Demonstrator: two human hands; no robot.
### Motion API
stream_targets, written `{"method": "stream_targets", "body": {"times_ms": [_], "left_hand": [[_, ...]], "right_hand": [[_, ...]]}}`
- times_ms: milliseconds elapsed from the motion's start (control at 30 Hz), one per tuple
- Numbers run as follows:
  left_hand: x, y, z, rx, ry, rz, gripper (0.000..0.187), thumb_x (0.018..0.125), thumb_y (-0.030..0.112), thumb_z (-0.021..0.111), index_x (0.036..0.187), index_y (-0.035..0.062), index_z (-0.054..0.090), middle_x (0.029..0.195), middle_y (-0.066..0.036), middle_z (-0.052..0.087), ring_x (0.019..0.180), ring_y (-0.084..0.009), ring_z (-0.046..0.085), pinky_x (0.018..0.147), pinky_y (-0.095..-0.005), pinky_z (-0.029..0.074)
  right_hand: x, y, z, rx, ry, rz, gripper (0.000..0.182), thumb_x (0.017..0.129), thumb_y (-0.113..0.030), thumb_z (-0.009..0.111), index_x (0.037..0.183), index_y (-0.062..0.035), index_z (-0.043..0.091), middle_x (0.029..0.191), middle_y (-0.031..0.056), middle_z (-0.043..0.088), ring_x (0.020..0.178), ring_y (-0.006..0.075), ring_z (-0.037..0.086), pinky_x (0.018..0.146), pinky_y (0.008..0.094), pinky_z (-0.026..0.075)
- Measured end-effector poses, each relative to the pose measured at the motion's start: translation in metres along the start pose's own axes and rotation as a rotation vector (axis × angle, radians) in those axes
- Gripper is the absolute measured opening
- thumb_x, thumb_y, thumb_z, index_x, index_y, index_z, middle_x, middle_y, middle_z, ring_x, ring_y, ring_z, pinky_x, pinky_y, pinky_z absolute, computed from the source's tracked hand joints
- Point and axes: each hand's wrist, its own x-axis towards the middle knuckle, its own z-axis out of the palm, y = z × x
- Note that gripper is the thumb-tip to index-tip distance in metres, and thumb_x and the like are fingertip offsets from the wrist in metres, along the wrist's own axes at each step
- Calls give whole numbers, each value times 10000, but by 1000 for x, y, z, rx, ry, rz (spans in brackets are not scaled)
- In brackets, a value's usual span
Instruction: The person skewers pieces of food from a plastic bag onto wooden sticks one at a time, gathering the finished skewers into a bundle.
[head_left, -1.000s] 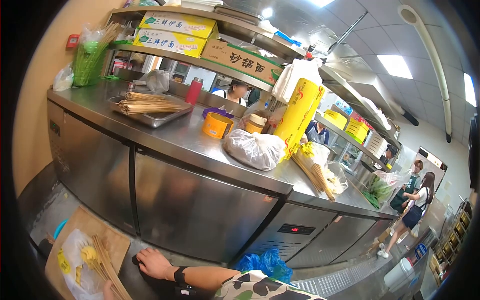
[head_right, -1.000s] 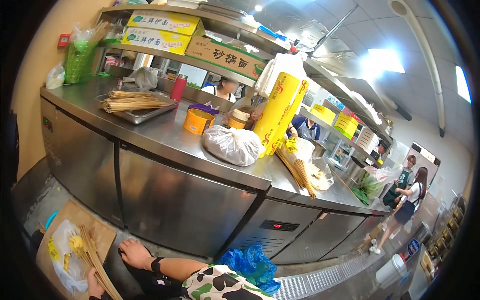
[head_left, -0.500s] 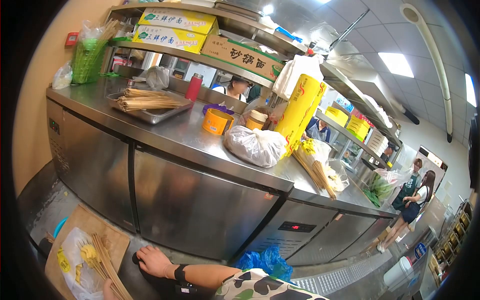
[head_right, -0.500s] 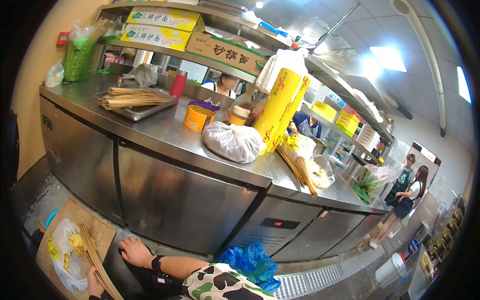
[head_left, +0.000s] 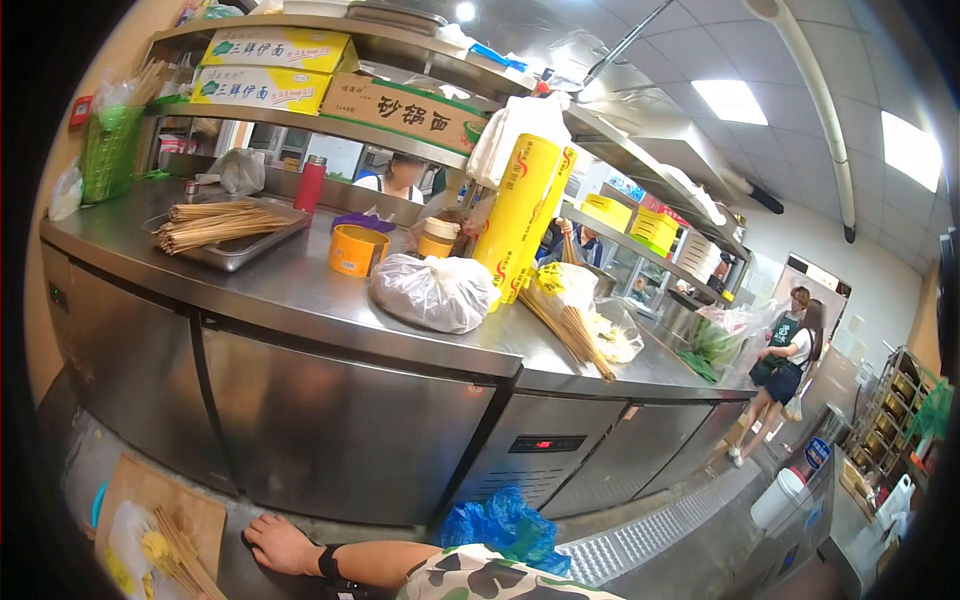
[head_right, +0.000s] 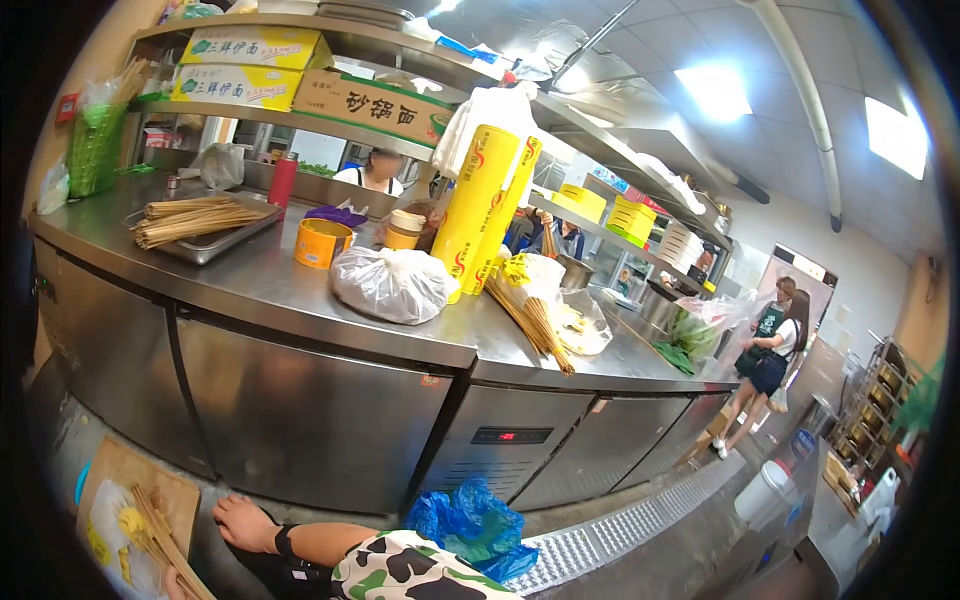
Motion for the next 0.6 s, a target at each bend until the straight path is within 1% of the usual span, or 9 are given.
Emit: {"method": "stream_targets", "body": {"times_ms": [67,167,367,600], "left_hand": [[0,7,4,-160,40,-114,425,852,298,525,1179,27,498,1161,-116,517,1089,-249,462,930,-356,386],[2,10,5,-237,77,-180,421,846,297,532,1169,29,504,1144,-114,524,1075,-247,470,922,-356,391],[-5,20,17,-259,116,-221,398,827,298,550,1127,38,528,1090,-103,544,1029,-244,489,895,-361,403],[-5,21,16,-272,101,-226,392,826,295,551,1124,41,533,1090,-96,545,1032,-242,487,895,-357,401]], "right_hand": [[1,-1,-6,-2,-38,23,199,771,-186,527,920,-54,515,944,105,507,957,283,479,796,399,391],[1,-2,-11,12,-45,24,203,774,-190,523,926,-55,516,958,99,504,966,276,474,802,394,387],[1,-6,-19,29,-52,19,199,777,-193,524,926,-62,515,975,95,511,977,269,475,806,393,385],[1,-9,-23,46,-64,8,202,784,-196,524,936,-63,517,996,92,517,983,265,476,813,394,383]]}}
